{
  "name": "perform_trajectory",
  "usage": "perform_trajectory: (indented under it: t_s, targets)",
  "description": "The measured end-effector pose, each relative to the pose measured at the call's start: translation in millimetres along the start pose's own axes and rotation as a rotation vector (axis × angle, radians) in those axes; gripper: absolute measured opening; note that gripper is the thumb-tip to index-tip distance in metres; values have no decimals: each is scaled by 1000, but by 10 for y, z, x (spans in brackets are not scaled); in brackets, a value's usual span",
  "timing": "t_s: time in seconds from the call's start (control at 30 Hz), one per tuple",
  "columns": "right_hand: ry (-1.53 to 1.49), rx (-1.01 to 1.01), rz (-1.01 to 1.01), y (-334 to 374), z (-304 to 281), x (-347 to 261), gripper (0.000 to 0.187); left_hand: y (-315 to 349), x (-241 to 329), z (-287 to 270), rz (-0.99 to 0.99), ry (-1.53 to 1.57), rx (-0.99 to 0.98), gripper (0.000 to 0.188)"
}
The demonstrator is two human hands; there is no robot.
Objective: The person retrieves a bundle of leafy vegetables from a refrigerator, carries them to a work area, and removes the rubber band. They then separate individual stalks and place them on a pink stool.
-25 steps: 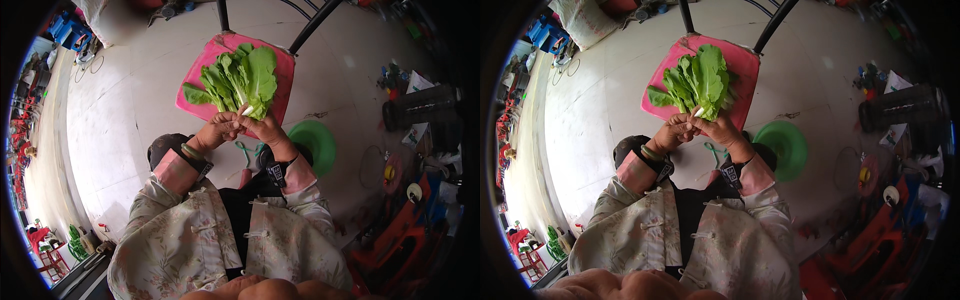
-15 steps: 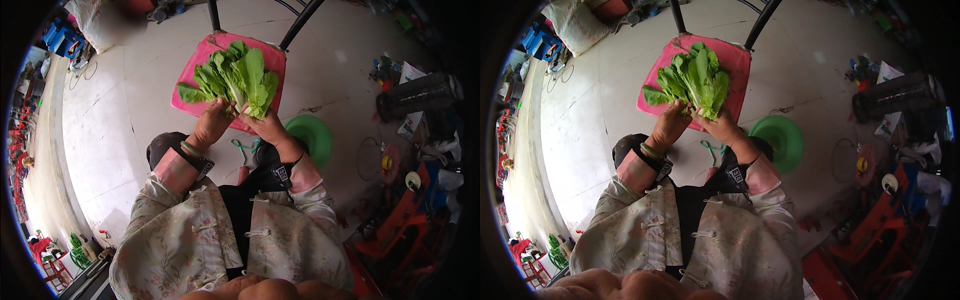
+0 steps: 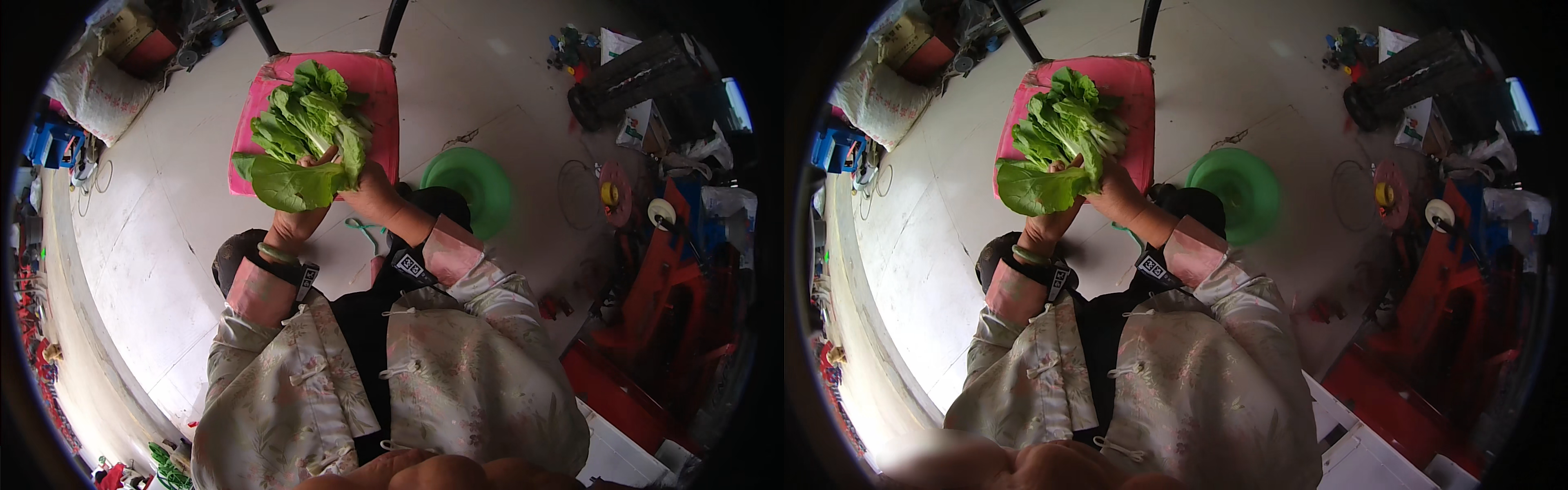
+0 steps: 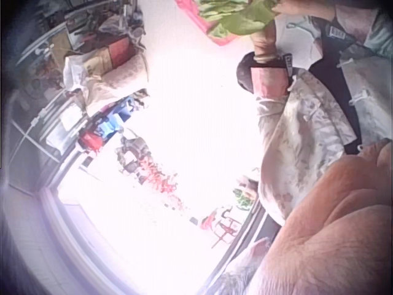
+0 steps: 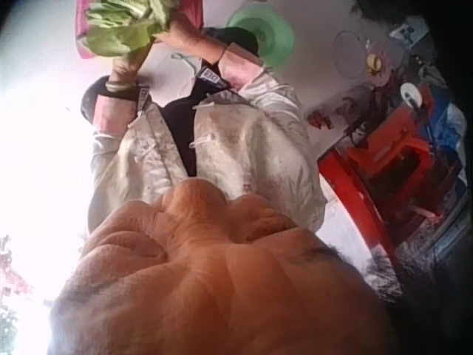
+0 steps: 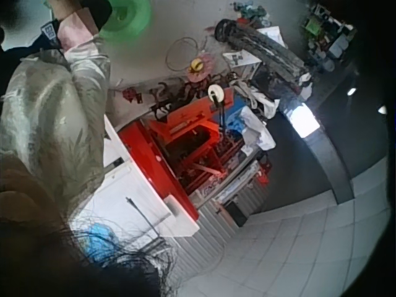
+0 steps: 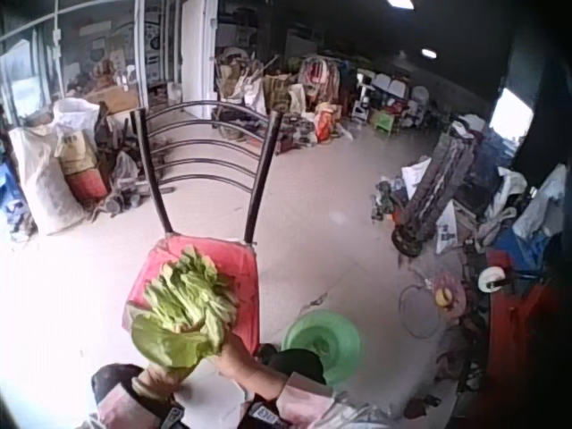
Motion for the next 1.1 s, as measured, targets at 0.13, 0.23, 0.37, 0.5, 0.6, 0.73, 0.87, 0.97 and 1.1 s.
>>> perform_trajectory:
  t_s: [0.13,0.23,0.37,0.5,0.6,0.73,0.87,0.97,1.1]
  targets:
    - [-204,18,206,31,-551,221,17,22,123,-257,85,-122,184,20]
    - [-191,170,294,193,-1410,538,11,117,206,-547,70,-105,314,17]
    - [106,408,515,751,-2419,1331,17,238,323,-766,72,-70,385,15]
    - [704,244,664,1360,-2754,2148,41,484,480,-1008,44,-423,719,21]
    - [897,180,816,1576,-2872,2537,45,545,522,-990,12,-506,791,23]
    - [713,237,749,1054,-2638,2163,39,591,513,-1039,-67,-699,820,23]
    - [374,31,472,132,-1649,1143,32,442,587,-981,-184,-1456,631,36]
    - [131,-233,300,-203,-582,506,27,316,586,-878,-214,-1787,484,48]
    - [-34,-309,420,-289,340,456,24,337,589,-901,-127,-1464,556,36]
Point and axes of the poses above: each hand's wrist, its own y-axis away from the middle knuckle, its own z-axis out of the palm, x = y × z, the point moved 10 cm from there along -y, towards the middle knuckle, and after that the axes turned 12 degrees about z, right-handed, at the moved point
